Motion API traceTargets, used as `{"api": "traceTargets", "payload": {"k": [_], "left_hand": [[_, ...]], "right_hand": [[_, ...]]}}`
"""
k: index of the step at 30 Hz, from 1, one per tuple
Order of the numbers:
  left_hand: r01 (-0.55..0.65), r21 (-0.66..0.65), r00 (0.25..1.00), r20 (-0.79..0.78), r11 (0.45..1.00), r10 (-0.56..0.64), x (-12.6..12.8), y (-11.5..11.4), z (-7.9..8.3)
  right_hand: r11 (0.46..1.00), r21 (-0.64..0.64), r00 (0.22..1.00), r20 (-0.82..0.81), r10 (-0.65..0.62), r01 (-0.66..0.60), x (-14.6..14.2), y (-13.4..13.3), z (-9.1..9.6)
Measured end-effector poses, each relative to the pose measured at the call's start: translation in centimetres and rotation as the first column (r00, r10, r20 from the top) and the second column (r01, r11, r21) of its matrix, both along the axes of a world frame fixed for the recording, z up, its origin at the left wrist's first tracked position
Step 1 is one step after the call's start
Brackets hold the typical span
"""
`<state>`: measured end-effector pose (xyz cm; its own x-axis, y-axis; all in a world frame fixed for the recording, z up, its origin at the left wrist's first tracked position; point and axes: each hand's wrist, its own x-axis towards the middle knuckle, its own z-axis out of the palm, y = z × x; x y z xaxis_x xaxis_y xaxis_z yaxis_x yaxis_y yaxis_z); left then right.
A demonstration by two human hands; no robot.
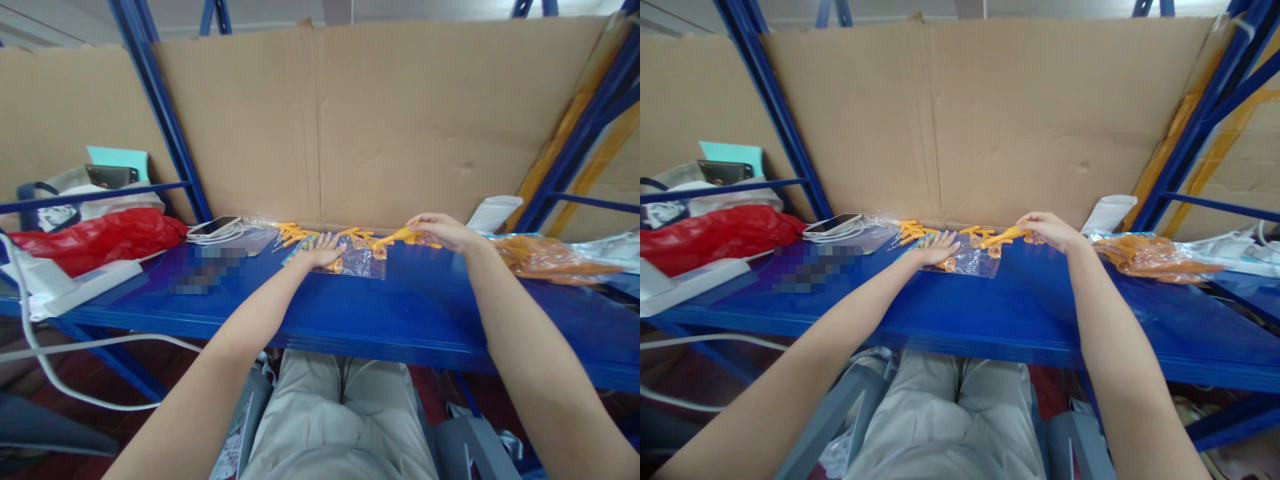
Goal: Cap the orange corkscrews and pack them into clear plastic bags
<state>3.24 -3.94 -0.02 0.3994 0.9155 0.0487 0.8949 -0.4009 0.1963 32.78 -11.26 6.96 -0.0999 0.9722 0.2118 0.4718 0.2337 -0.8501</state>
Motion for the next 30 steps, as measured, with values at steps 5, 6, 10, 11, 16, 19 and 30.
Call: {"api": "traceTargets", "payload": {"k": [5, 6, 10, 11, 16, 19, 30], "left_hand": [[-0.014, -0.019, 1.0, -0.001, 1.0, 0.014, 0.1, -0.3, 0.2], [-0.018, -0.024, 1.0, -0.001, 1.0, 0.018, 0.1, -0.4, 0.2], [-0.009, -0.011, 1.0, -0.004, 1.0, 0.009, 0.1, -0.3, 0.2], [-0.008, -0.008, 1.0, -0.009, 1.0, 0.008, 0.1, -0.3, 0.2], [0.0, -0.009, 1.0, -0.009, 1.0, 0.0, -0.1, -0.3, 0.0], [0.011, -0.015, 1.0, 0.002, 1.0, -0.011, 0.1, -0.8, 0.1], [-0.048, -0.018, 0.999, -0.004, 0.999, 0.048, 0.9, -2.3, 0.7]], "right_hand": [[0.987, -0.135, 0.995, 0.018, 0.094, -0.09, -0.2, -0.9, 0.0], [0.985, -0.146, 0.996, 0.009, 0.093, -0.091, -0.2, -0.8, -0.1], [0.983, -0.154, 0.994, -0.058, 0.088, -0.096, -0.6, -0.2, -0.6], [0.984, -0.152, 0.993, -0.08, 0.086, -0.098, -0.9, -0.1, -0.9], [0.983, -0.152, 0.985, -0.154, 0.076, -0.1, -3.4, 0.6, -2.6], [0.991, -0.108, 0.977, -0.206, 0.055, -0.079, -5.7, 1.1, -4.2], [0.971, -0.24, 0.917, -0.385, -0.104, 0.01, -9.4, 0.9, -6.0]]}}
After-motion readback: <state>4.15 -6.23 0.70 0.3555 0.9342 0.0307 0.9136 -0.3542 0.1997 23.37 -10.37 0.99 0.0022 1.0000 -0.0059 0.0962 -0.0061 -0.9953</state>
